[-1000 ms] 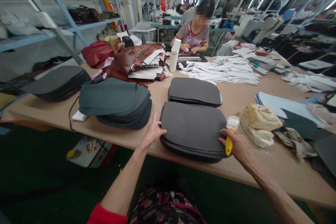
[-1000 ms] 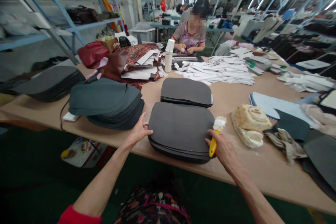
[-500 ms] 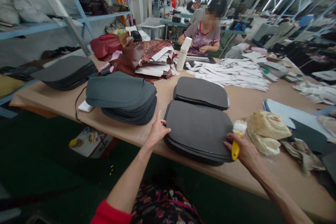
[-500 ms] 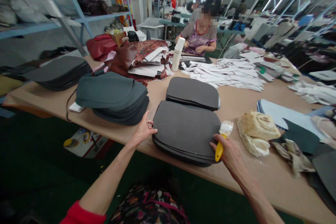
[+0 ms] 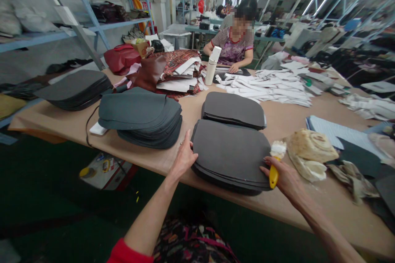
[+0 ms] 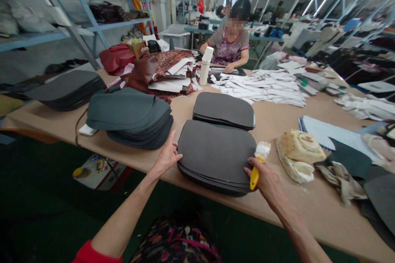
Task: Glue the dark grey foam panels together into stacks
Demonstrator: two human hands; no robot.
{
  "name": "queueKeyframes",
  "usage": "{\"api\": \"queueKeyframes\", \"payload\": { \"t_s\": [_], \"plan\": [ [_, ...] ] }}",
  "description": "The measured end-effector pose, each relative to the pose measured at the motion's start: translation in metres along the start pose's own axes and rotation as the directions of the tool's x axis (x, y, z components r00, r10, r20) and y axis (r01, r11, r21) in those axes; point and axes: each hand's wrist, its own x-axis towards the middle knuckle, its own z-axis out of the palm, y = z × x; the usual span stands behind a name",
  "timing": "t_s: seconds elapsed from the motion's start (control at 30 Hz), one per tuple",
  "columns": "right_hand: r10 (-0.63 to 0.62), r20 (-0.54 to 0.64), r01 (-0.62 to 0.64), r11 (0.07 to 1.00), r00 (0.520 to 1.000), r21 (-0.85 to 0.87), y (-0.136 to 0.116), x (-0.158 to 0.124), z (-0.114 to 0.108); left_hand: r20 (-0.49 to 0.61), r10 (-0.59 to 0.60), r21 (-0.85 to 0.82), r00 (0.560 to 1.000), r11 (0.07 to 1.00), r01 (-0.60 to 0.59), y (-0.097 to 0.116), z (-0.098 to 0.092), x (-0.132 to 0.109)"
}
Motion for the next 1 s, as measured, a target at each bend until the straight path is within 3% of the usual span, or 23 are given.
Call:
{"api": "queueKeyframes", "payload": {
  "t_s": [0.27, 0.47, 0.6, 0.8, 1.0],
  "plan": [
    [0.006, -0.024, -0.006, 1.000, 1.000, 0.005, -0.005, -0.001, -0.002, -0.002, 0.125, 0.232, 0.992, 0.965, -0.121, 0.012, -0.009, -0.004],
    [-0.024, -0.038, 0.024, 1.000, 0.999, -0.003, -0.010, 0.000, -0.005, -0.050, 0.217, 0.397, 0.975, 0.900, -0.180, 0.039, -0.010, -0.007],
    [-0.006, -0.046, 0.006, 1.000, 0.999, 0.000, -0.013, 0.001, -0.006, 0.090, 0.354, 0.420, 0.931, 0.834, -0.358, 0.059, 0.021, 0.005],
    [-0.033, -0.118, 0.036, 0.999, 0.993, 0.026, -0.012, 0.000, -0.003, 0.317, 0.467, 0.412, 0.825, 0.716, -0.563, 0.072, 0.079, 0.019],
    [-0.077, -0.229, 0.096, 0.993, 0.970, 0.073, -0.014, -0.005, -0.009, 0.450, 0.451, 0.510, 0.771, 0.580, -0.636, 0.069, 0.090, 0.012]
  ]
}}
